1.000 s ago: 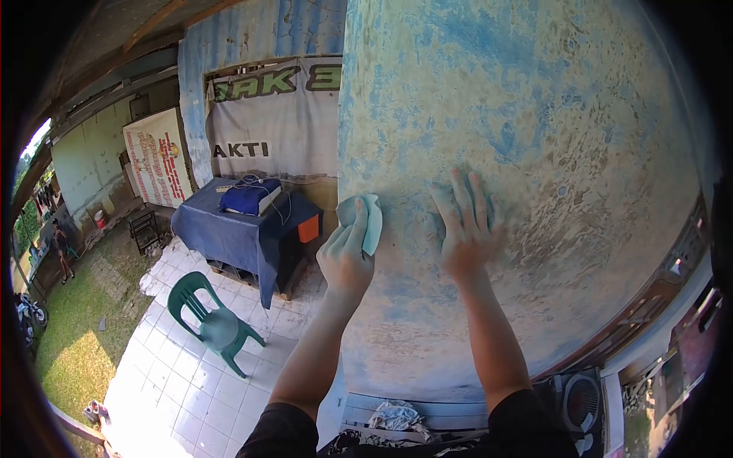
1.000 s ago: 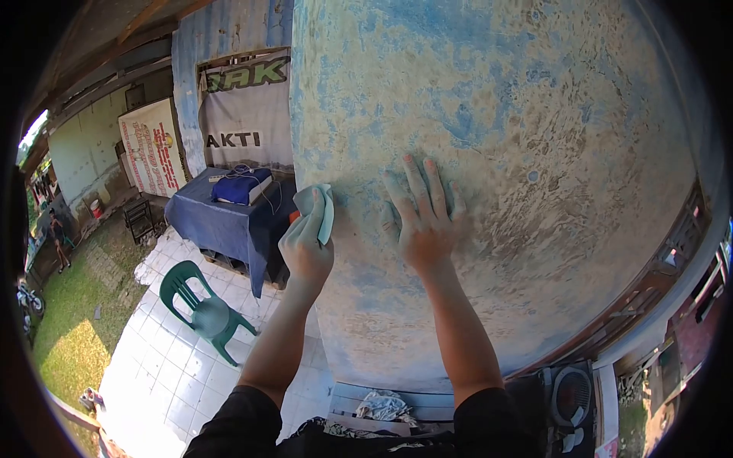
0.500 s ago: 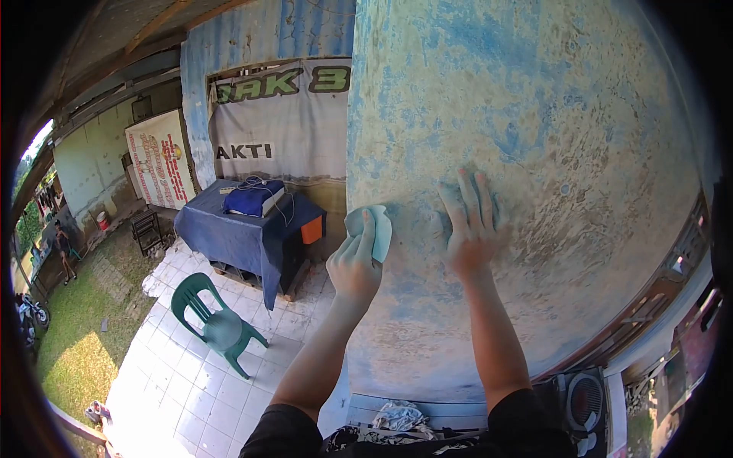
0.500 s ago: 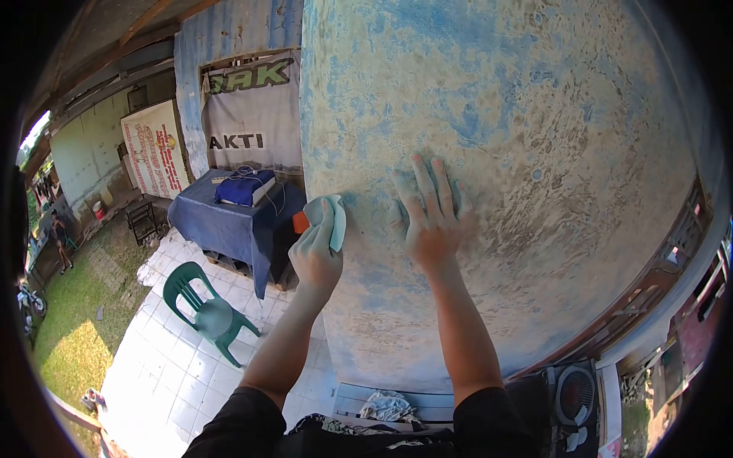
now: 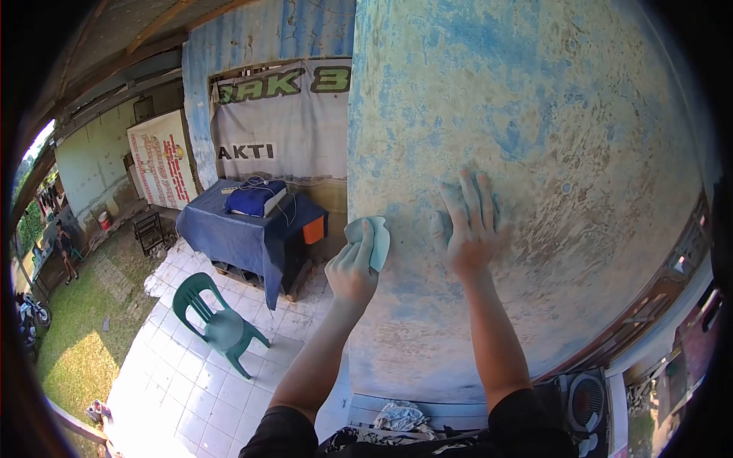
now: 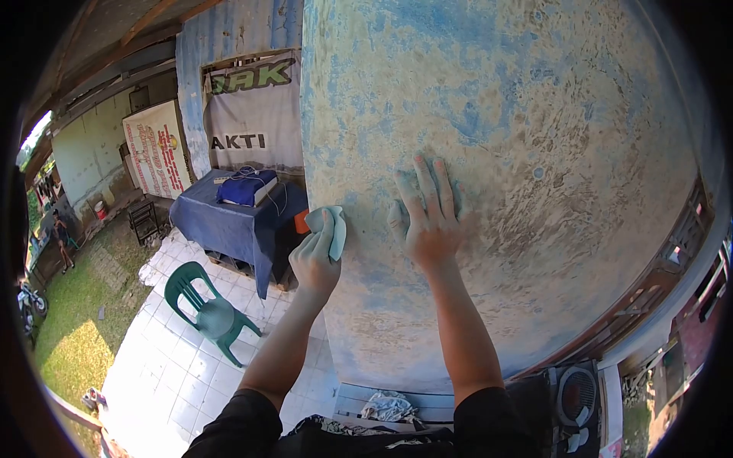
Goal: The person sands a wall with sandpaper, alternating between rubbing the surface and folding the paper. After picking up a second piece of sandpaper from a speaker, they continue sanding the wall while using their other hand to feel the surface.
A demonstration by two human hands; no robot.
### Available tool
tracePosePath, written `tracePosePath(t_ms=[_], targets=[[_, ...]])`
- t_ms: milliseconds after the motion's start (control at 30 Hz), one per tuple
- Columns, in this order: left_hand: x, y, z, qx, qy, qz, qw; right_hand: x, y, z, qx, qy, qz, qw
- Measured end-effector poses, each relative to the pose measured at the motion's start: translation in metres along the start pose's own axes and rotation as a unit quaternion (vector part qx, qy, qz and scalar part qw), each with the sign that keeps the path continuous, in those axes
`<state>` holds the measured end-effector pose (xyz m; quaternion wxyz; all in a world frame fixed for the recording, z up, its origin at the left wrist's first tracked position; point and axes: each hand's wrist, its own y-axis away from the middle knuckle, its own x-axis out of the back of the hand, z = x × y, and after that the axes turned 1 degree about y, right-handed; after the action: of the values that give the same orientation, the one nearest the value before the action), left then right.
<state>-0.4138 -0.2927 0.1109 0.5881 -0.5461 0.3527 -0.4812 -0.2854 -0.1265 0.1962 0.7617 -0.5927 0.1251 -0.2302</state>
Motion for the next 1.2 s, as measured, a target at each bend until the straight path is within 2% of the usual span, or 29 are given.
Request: tracePosePath(t_ms=[200, 400, 600, 667, 767, 900, 967, 1067, 1200], targets=[[0.001, -0.057, 0.009, 0.025, -0.001, 0.025, 0.999, -0.001, 0.002, 0.001, -0.003, -0.016, -0.004, 1.0], [-0.008, 0.004, 0.007, 0.036, 0.005, 0.007, 0.999, 0.001, 0.005, 0.0, -0.007, -0.019, -0.012, 1.0], [-0.002, -0.071, 0.012, 0.014, 0.0, 0.016, 1.0, -0.002, 0.009, 0.001, -0.01, -0.032, -0.012, 0.999], [-0.004, -0.062, 0.011, 0.006, 0.012, 0.035, 0.999, -0.002, 0.007, 0.001, -0.007, -0.032, -0.007, 0.999], [-0.005, -0.001, 0.003, 0.027, 0.015, 0.023, 0.999, -0.001, 0.01, 0.0, -0.008, -0.022, -0.01, 1.0], [-0.007, -0.017, 0.002, 0.036, 0.004, 0.006, 0.999, -0.003, 0.009, -0.001, -0.012, -0.013, -0.004, 1.0], [0.0, -0.058, 0.008, 0.042, 0.008, 0.029, 0.999, -0.002, 0.009, 0.0, -0.008, -0.019, -0.003, 1.0], [-0.001, -0.066, 0.004, 0.029, 0.023, 0.048, 0.998, -0.002, 0.009, 0.001, -0.009, -0.02, -0.005, 1.0], [-0.003, -0.003, 0.0, 0.017, 0.024, 0.019, 0.999, -0.004, 0.009, 0.0, -0.01, -0.02, 0.0, 1.0]])
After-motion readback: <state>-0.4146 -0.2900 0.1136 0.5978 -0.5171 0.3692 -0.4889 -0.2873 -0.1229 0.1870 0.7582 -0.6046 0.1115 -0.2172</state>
